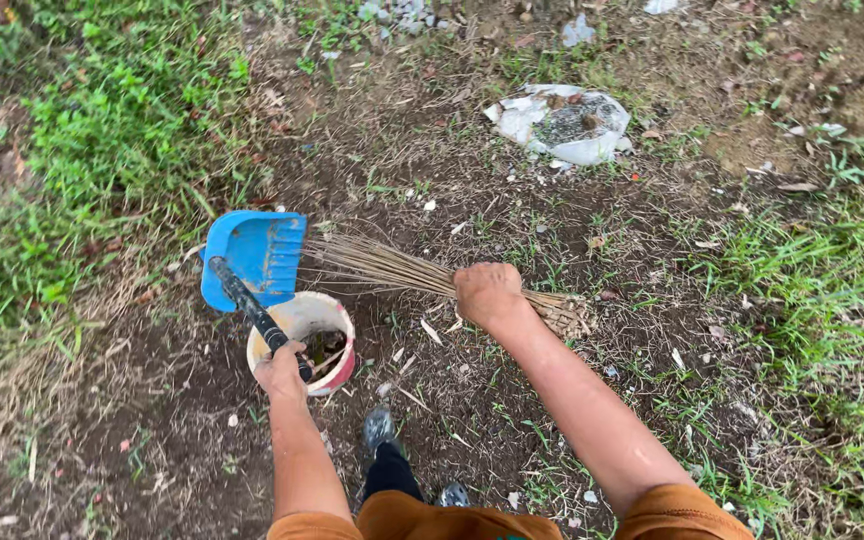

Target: The person sweeps scattered leaves and small debris on a dirt and grass area using a traditional straw broom and a blue dustpan. They gather the debris into the dustpan and then pour it into a bucket. The person continues sweeping different sections of the yard, collecting more leaves and debris.

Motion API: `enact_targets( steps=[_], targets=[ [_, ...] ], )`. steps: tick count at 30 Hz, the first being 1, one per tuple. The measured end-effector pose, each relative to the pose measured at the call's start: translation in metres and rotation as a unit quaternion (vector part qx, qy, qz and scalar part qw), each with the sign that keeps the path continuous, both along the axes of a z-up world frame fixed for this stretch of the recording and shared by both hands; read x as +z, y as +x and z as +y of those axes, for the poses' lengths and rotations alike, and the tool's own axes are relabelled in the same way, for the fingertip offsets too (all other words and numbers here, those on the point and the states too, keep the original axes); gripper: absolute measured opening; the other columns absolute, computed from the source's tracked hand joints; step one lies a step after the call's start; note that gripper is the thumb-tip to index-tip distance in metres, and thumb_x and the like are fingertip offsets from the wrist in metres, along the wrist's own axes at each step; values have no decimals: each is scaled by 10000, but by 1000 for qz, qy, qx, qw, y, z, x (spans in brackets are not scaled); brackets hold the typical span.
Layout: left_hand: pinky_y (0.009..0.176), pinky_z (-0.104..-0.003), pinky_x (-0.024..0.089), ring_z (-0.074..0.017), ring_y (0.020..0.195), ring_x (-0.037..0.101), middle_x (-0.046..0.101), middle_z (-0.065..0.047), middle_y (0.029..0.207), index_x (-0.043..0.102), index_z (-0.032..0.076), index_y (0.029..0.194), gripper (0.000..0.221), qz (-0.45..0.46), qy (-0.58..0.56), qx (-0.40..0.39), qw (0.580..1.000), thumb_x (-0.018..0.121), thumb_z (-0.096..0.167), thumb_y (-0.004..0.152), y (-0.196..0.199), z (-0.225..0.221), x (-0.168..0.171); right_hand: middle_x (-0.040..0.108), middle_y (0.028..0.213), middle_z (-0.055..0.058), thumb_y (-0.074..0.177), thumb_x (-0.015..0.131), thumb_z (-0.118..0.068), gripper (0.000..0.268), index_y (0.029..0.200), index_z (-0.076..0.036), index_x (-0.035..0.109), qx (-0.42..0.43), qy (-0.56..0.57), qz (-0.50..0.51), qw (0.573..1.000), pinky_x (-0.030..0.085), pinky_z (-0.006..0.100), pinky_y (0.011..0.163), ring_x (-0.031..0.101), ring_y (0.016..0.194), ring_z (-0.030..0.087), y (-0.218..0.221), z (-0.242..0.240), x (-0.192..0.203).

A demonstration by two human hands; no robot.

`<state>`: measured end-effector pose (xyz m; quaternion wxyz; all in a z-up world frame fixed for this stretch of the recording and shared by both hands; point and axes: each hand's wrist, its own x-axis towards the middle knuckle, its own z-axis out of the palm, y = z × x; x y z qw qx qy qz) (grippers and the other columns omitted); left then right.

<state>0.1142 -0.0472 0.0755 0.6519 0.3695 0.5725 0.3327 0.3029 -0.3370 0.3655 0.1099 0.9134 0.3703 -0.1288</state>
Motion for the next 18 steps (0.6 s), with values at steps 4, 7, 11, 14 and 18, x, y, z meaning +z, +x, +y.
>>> enact_targets(
  steps=[4, 7, 11, 14, 18],
  targets=[
    [384, -345, 426, -213, 463, 559, 580, -119, 668, 565, -21, 844, 169, -92, -93, -35, 991, 714, 1, 769, 44, 12, 12, 751, 1069, 90, 884, 676, -216, 228, 1087, -140, 746, -83, -1, 20, 996, 577, 392, 892, 724, 1016, 258, 30, 3, 0],
    [383, -333, 433, -205, 460, 558, 587, -113, 661, 537, 5, 837, 171, -108, -152, -26, 982, 700, 2, 785, 90, 23, 18, 753, 1079, 91, 878, 681, -206, 224, 1076, -135, 757, -114, 5, 33, 993, 577, 401, 899, 723, 1025, 264, 61, 9, -9],
    [424, -319, 457, -217, 494, 570, 585, -114, 657, 528, 36, 852, 161, -155, -247, -30, 956, 685, 50, 819, 170, 43, 9, 764, 1077, 99, 904, 633, -166, 273, 1159, -203, 723, -165, 27, 57, 984, 575, 407, 918, 731, 1031, 260, 108, 22, -22],
    [436, -317, 454, -196, 506, 552, 545, -62, 637, 548, 99, 858, 109, -234, -280, -90, 927, 651, 98, 822, 221, 50, -8, 751, 1121, 89, 892, 633, -144, 437, 1301, -292, 673, -217, 29, 77, 973, 562, 404, 947, 719, 1062, 253, 142, 32, -29],
    [447, -288, 450, -158, 526, 560, 577, -33, 653, 566, 119, 861, 87, -270, -281, -160, 907, 637, 94, 818, 281, 83, -11, 707, 1237, 67, 885, 614, -106, 561, 1382, -367, 598, -259, 18, 98, 961, 539, 384, 1008, 676, 1152, 242, 182, 49, -24]
  ],
)
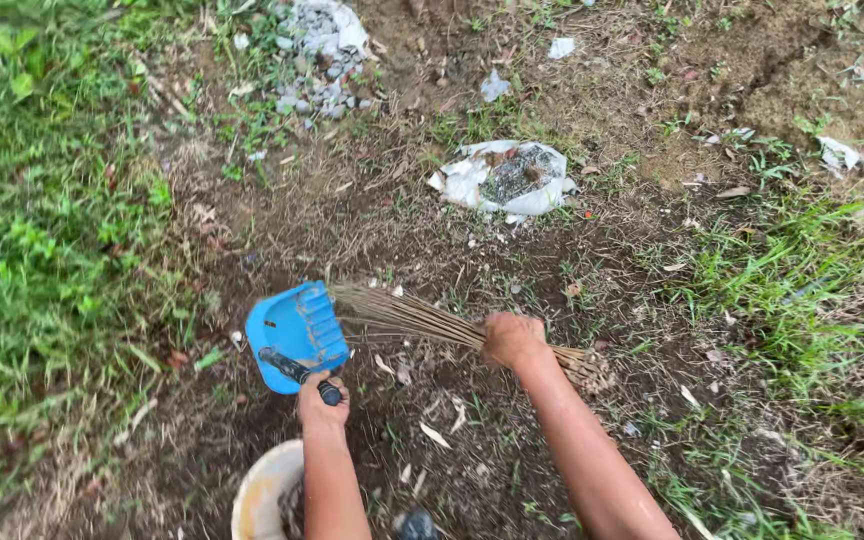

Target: The person sweeps scattered leaves and small debris on a dirt and grass area using a traditional straw broom and a blue dustpan. They gather the debris into the dustpan and then pour it into a bucket. The person continues sweeping different sections of the yard, collecting more leaves and debris.

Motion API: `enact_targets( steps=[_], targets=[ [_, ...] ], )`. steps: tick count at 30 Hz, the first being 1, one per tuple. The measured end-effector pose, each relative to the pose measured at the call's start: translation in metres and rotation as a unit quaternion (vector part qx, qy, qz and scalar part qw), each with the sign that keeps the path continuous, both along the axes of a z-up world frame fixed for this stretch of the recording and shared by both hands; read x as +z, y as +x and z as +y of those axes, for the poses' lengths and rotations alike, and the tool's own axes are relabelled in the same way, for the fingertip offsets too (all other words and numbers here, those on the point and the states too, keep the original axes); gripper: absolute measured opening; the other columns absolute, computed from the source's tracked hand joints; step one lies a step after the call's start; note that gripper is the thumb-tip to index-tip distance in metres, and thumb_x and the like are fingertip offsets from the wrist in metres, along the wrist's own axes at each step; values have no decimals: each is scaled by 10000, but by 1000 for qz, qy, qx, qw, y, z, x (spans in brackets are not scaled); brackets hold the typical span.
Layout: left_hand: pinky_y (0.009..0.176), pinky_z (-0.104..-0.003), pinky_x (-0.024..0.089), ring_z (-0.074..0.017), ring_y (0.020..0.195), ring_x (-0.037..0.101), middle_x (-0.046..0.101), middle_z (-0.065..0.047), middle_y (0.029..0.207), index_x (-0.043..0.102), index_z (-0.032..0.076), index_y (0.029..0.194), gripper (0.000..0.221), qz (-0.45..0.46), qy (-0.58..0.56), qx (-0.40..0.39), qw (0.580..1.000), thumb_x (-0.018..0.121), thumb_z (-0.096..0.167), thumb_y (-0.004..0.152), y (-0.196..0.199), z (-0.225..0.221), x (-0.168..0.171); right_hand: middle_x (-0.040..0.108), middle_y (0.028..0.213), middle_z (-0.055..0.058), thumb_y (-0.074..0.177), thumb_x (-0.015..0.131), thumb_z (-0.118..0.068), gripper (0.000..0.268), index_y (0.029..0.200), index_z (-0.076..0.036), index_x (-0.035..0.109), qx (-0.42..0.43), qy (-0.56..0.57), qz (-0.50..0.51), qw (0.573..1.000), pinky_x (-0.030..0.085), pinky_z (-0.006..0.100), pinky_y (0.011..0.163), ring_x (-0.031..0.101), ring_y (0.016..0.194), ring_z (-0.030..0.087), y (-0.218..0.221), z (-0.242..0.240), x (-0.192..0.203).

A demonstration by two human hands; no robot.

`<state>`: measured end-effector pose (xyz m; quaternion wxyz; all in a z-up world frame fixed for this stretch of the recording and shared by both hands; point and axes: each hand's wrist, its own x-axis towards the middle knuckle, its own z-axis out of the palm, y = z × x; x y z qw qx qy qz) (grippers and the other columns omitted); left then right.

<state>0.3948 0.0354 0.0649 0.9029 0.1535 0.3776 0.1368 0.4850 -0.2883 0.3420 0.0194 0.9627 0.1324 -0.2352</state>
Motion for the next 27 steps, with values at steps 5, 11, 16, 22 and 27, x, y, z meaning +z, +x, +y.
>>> enact_targets(
  steps=[5, 11, 16, 22, 27],
  targets=[
    [430, -302, 437, -166, 505, 551, 537, -18, 614, 539, 146, 820, 111, 24, 20, -42, 999, 638, 98, 810, 68, 17, 3, 687, 1289, 58, 915, 542, -88, 568, 1405, -371, 584, -71, 16, 7, 997, 531, 390, 1032, 671, 1181, 236, 41, 9, -3],
    [434, -289, 442, -163, 518, 545, 532, -23, 619, 574, 96, 864, 65, -2, 0, -50, 999, 637, 97, 848, 144, 43, 5, 720, 1229, 109, 889, 631, -210, 332, 1190, -119, 738, -68, -4, -31, 997, 541, 405, 999, 678, 1176, 275, 122, 17, -13],
    [463, -297, 462, -157, 553, 562, 546, -18, 667, 537, 108, 904, 105, -21, -34, 20, 999, 625, 80, 854, 226, 68, 1, 703, 1222, 134, 874, 709, -359, 390, 1186, -125, 708, -79, 18, -72, 994, 534, 428, 991, 666, 1162, 314, 203, 43, -6],
    [469, -310, 471, -169, 557, 570, 549, -26, 699, 531, 119, 967, 168, -54, -74, 105, 990, 626, 158, 834, 312, 100, -5, 685, 1237, 87, 832, 675, -195, 537, 1333, -380, 618, -67, 64, -55, 994, 526, 428, 998, 659, 1162, 292, 310, 94, -8],
    [498, -307, 506, -189, 582, 591, 581, -38, 718, 536, 130, 932, 168, -77, -82, 136, 984, 661, 181, 833, 381, 124, -3, 739, 1165, 145, 878, 633, -196, 410, 1286, -153, 632, -22, 53, -34, 998, 558, 423, 975, 719, 1102, 297, 402, 144, -15]
  ],
)
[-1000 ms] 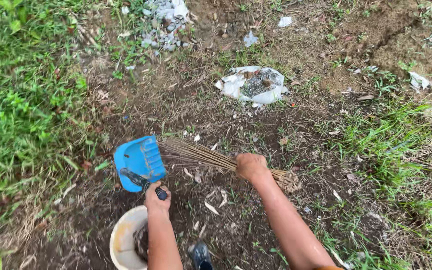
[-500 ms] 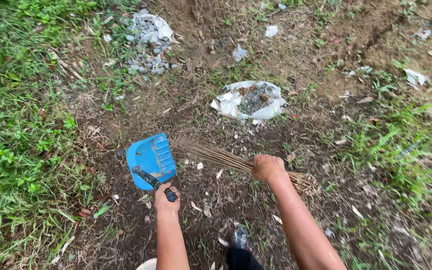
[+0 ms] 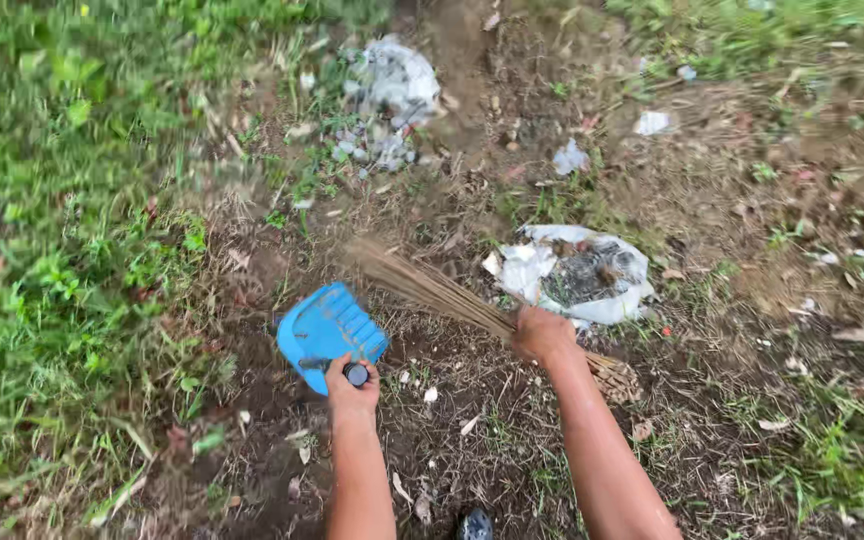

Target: The person sweeps scattered leaves and small debris on a dirt and grass area using a traditional straw broom and a blue dustpan. They gather the debris into the dustpan and then pour it into a bucket. The person continues sweeping different sections of the yard, collecting more leaves and debris.

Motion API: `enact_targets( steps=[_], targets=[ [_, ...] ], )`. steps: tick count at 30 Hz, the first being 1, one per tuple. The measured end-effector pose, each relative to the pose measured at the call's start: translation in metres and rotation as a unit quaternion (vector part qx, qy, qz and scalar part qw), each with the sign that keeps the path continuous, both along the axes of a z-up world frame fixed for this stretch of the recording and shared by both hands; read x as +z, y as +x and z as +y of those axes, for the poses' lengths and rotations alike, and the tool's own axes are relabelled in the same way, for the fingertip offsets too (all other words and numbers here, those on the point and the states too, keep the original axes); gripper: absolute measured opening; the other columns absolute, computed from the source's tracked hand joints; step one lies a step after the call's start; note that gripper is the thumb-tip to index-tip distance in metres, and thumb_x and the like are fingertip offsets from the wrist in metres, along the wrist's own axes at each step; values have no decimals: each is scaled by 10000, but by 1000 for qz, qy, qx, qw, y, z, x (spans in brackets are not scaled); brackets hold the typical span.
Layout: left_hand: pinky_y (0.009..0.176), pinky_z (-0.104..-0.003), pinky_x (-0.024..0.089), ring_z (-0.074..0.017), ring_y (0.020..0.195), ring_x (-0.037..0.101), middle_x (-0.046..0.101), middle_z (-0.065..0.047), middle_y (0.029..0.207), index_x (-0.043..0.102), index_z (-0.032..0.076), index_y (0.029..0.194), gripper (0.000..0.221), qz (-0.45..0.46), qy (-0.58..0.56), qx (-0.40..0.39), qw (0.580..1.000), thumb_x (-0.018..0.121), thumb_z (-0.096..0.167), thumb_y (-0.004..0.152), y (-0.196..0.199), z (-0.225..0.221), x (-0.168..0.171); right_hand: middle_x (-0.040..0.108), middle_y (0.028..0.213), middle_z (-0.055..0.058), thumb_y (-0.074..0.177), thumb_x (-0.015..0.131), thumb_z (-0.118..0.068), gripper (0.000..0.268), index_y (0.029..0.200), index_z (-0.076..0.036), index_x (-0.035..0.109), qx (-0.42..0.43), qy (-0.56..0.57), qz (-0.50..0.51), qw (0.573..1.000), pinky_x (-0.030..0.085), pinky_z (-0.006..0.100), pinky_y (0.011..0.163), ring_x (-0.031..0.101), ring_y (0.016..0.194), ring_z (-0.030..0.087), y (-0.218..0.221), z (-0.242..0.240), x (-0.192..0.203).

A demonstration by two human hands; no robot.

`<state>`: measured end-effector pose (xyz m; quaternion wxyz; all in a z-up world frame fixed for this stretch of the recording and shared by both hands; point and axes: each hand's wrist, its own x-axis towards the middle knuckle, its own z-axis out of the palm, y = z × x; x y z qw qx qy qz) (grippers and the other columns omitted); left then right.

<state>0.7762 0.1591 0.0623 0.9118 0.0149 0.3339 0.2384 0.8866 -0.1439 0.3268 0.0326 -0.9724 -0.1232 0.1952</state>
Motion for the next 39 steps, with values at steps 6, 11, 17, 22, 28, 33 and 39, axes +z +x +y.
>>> enact_targets(
  steps=[6, 11, 17, 22, 28, 33, 39],
  targets=[
    [476, -289, 492, -191, 587, 598, 603, -48, 723, 566, 127, 938, 174, -37, 4, 38, 999, 688, 180, 826, 18, 42, -8, 716, 1193, 172, 835, 669, -231, 401, 1206, -82, 693, 69, -6, -13, 998, 537, 425, 1002, 687, 1117, 317, 60, 60, -17],
    [473, -301, 484, -201, 596, 596, 588, -64, 714, 514, 126, 948, 199, -60, -16, 84, 994, 654, 221, 843, 72, 97, -12, 700, 1200, 181, 795, 697, -220, 464, 1254, -152, 669, 59, -7, -11, 998, 539, 434, 993, 682, 1108, 339, 105, 111, -2],
    [471, -334, 484, -220, 596, 597, 584, -54, 705, 530, 130, 929, 171, -19, -48, 80, 995, 585, 274, 854, 174, 212, -7, 745, 1170, 137, 795, 729, -267, 492, 1282, -227, 680, 49, 0, -10, 999, 568, 410, 967, 719, 1089, 303, 195, 193, -15],
    [469, -346, 459, -239, 587, 584, 575, -77, 698, 539, 132, 888, 131, 38, -40, 38, 998, 583, 244, 835, 224, 289, 8, 715, 1248, 85, 802, 821, -517, 590, 1320, -275, 673, 40, -9, 7, 999, 532, 416, 1008, 676, 1159, 270, 260, 266, -33],
    [474, -310, 447, -199, 589, 578, 566, -53, 691, 528, 128, 879, 144, -31, -15, 41, 999, 640, 202, 829, 260, 337, 29, 689, 1274, 143, 751, 759, -265, 624, 1363, -282, 639, 40, 17, 28, 999, 527, 427, 1039, 665, 1183, 304, 296, 328, -29],
    [461, -304, 449, -202, 573, 571, 559, -69, 664, 516, 126, 855, 160, -76, -4, 37, 996, 649, 192, 796, 314, 386, 44, 694, 1277, 156, 820, 683, -285, 501, 1302, -149, 671, 26, -11, 6, 1000, 520, 453, 1037, 668, 1178, 324, 364, 377, -32],
    [470, -291, 440, -178, 601, 598, 586, -60, 685, 601, 153, 943, 155, -35, 21, 52, 998, 689, 205, 826, 424, 465, 74, 700, 1276, 158, 794, 743, -317, 552, 1319, -163, 678, 66, 6, -36, 997, 546, 420, 1023, 679, 1175, 318, 488, 451, -27]
  ],
)
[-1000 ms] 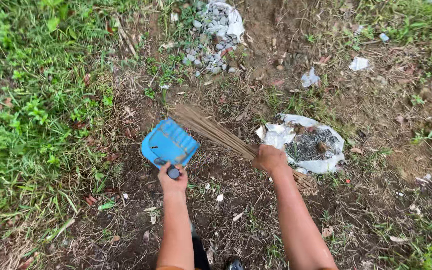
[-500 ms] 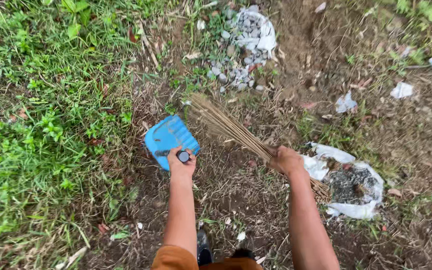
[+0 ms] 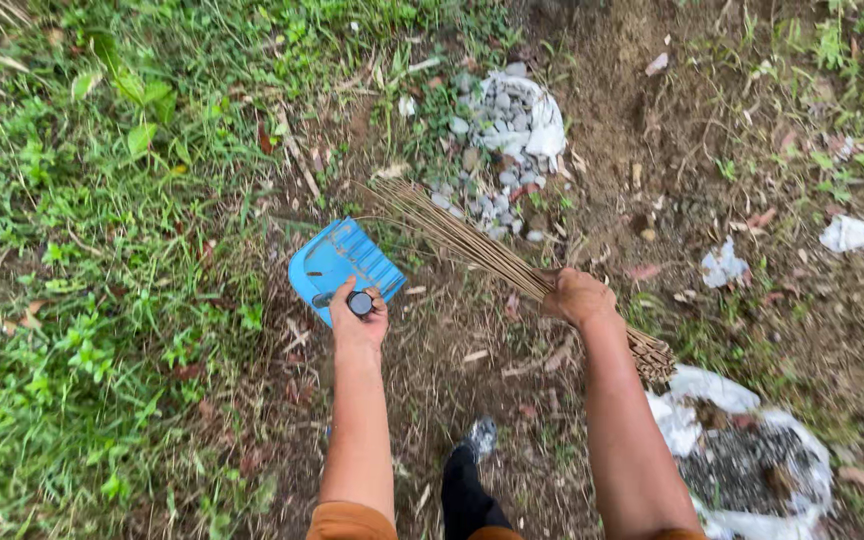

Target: The person sweeps scattered leaves and small debris on a dirt and grass area using a traditional straw broom and a blue dustpan. They gather the debris into the dustpan and then pour it into a bucket. The person continues sweeping different sections of the yard, collecting more leaves and debris.

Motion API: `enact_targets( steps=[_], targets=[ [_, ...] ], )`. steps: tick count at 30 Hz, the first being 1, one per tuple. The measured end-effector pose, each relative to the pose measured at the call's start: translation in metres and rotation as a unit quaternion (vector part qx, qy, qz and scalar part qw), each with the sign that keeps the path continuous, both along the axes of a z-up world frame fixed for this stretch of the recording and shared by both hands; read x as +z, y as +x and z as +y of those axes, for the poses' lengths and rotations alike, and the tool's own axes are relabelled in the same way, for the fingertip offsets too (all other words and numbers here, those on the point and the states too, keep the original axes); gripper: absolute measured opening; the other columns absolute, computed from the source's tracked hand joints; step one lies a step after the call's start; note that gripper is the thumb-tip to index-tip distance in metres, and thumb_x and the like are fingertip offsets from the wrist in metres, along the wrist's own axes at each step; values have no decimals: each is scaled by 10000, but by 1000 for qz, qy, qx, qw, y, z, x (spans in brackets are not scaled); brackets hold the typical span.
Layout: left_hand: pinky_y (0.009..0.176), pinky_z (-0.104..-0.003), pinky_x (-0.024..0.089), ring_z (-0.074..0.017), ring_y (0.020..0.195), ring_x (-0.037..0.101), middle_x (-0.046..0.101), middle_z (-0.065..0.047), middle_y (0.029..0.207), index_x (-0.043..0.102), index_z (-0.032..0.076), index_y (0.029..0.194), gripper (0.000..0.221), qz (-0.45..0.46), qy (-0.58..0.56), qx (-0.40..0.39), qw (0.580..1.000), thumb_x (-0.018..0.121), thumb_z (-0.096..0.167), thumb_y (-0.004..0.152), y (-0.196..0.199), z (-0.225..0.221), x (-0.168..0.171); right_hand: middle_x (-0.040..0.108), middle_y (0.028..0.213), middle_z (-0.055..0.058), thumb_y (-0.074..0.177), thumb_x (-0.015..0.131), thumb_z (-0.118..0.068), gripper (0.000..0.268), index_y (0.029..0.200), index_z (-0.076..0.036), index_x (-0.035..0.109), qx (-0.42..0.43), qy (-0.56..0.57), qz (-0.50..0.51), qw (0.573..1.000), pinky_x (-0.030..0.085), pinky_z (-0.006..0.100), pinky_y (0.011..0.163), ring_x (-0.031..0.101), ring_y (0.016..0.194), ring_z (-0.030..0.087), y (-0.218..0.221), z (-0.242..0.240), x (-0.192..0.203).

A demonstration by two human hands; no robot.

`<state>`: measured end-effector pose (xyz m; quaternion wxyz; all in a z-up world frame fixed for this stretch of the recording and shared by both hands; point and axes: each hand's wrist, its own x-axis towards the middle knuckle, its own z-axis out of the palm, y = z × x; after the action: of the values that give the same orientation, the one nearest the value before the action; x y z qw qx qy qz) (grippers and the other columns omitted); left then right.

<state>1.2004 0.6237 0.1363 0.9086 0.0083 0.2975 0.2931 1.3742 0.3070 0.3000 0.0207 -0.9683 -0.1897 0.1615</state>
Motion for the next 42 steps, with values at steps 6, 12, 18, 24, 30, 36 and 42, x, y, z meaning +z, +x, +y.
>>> enact_targets(
  steps=[6, 12, 18, 24, 30, 36, 42],
  targets=[
    [469, -308, 465, -183, 595, 610, 593, -49, 688, 566, 107, 942, 180, -31, 19, 8, 999, 672, 178, 814, 111, 56, 2, 734, 1210, 102, 865, 692, -322, 591, 1439, -289, 557, -14, -17, 47, 999, 582, 382, 992, 719, 1127, 249, 84, 89, 39],
    [485, -292, 480, -181, 604, 601, 572, -73, 707, 538, 64, 928, 162, -79, -14, 17, 997, 635, 154, 835, 143, 103, 26, 679, 1261, 89, 846, 781, -445, 562, 1349, -236, 640, 4, -11, 49, 999, 477, 457, 1035, 631, 1170, 262, 148, 149, 48],
    [457, -277, 459, -171, 571, 575, 560, -67, 684, 521, 95, 892, 135, -73, 16, 20, 997, 630, 130, 821, 209, 146, 45, 746, 1178, 71, 890, 670, -197, 655, 1456, -494, 526, -30, 23, 91, 995, 589, 387, 968, 740, 1044, 209, 216, 188, 35],
    [470, -292, 462, -167, 588, 579, 530, -45, 683, 506, 84, 886, 133, -100, 16, 12, 995, 627, 104, 833, 305, 229, 31, 739, 1176, 45, 788, 772, -216, 726, 1425, -477, 540, -43, 31, 77, 996, 533, 390, 997, 701, 1059, 221, 296, 253, 34],
    [460, -300, 446, -188, 561, 560, 524, -66, 664, 504, 58, 809, 136, -141, 2, -11, 990, 623, 125, 805, 410, 325, 26, 780, 1111, 81, 739, 797, -336, 665, 1372, -409, 607, -36, 19, 57, 998, 590, 413, 936, 762, 991, 265, 396, 346, 7],
    [472, -259, 435, -161, 571, 562, 559, -45, 705, 559, 63, 852, 121, -150, 13, -60, 987, 665, 100, 807, 474, 394, 51, 754, 1142, 105, 797, 780, -376, 569, 1352, -379, 652, -42, 45, 26, 998, 587, 417, 918, 755, 993, 277, 448, 422, 15],
    [487, -266, 438, -146, 576, 561, 570, -55, 718, 563, 61, 862, 123, -122, 29, -69, 990, 661, 104, 802, 508, 458, 81, 735, 1181, 101, 750, 739, -231, 756, 1425, -504, 535, -69, 43, 27, 996, 549, 418, 983, 709, 1085, 279, 491, 493, 44]
  ],
)
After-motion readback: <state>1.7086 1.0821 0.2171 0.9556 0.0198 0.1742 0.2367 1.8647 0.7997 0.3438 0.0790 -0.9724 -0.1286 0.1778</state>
